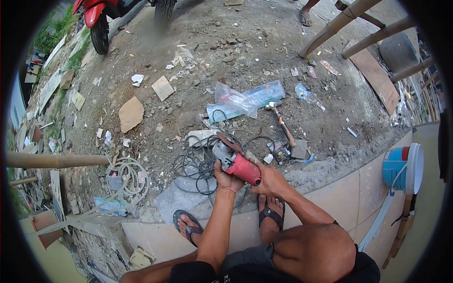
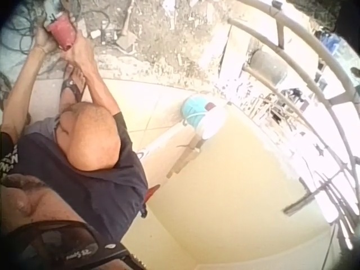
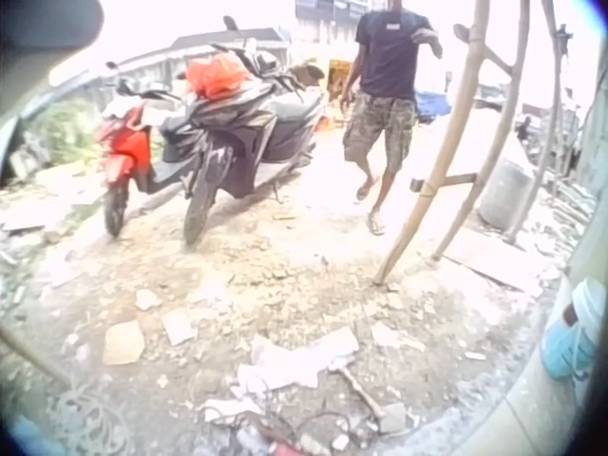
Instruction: The recorder is disassembling and inspecting an angle grinder with the help of another person.
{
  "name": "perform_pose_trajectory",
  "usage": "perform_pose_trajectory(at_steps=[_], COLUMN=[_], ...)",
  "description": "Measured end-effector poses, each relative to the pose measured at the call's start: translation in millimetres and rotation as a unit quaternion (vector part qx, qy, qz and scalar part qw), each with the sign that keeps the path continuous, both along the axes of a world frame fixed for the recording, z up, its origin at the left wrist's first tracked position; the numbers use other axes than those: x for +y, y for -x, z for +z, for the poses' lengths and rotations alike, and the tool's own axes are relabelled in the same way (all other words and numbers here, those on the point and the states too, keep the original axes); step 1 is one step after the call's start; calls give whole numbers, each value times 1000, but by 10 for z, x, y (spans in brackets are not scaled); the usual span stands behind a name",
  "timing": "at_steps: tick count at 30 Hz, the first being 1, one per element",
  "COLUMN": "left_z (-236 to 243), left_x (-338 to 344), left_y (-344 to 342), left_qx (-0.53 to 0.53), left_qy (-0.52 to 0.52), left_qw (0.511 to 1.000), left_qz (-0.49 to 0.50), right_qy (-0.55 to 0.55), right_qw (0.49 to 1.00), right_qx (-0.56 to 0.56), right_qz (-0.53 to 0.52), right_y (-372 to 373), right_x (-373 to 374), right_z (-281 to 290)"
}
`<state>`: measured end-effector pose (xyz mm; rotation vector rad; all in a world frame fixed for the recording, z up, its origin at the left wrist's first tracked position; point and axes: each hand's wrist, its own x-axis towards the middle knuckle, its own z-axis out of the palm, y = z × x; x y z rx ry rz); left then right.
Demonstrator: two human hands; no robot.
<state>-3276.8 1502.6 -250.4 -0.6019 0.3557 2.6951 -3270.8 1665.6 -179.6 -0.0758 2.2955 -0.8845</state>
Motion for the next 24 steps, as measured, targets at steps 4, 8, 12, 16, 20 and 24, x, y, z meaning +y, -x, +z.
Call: perform_pose_trajectory(at_steps=[4,8,12,16,20,24], left_z=[-88,-87,-102,-129,-118,-83], left_x=[21,75,62,63,90,109], left_y=[-25,4,-1,-20,-42,-45], left_qx=[40,42,42,54,58,62], left_qy=[-43,-43,-40,-40,-32,-42], left_qw=[998,997,997,996,995,993], left_qz=[26,37,44,50,77,90], right_qy=[-4,-19,-15,-23,-8,-4], right_qw=[1000,1000,1000,999,998,997], right_qx=[6,6,20,25,59,49], right_qz=[6,6,4,9,34,63], right_y=[12,16,13,5,33,116], right_x=[-39,-21,-47,-47,-3,9], right_z=[38,30,15,-12,-26,38])
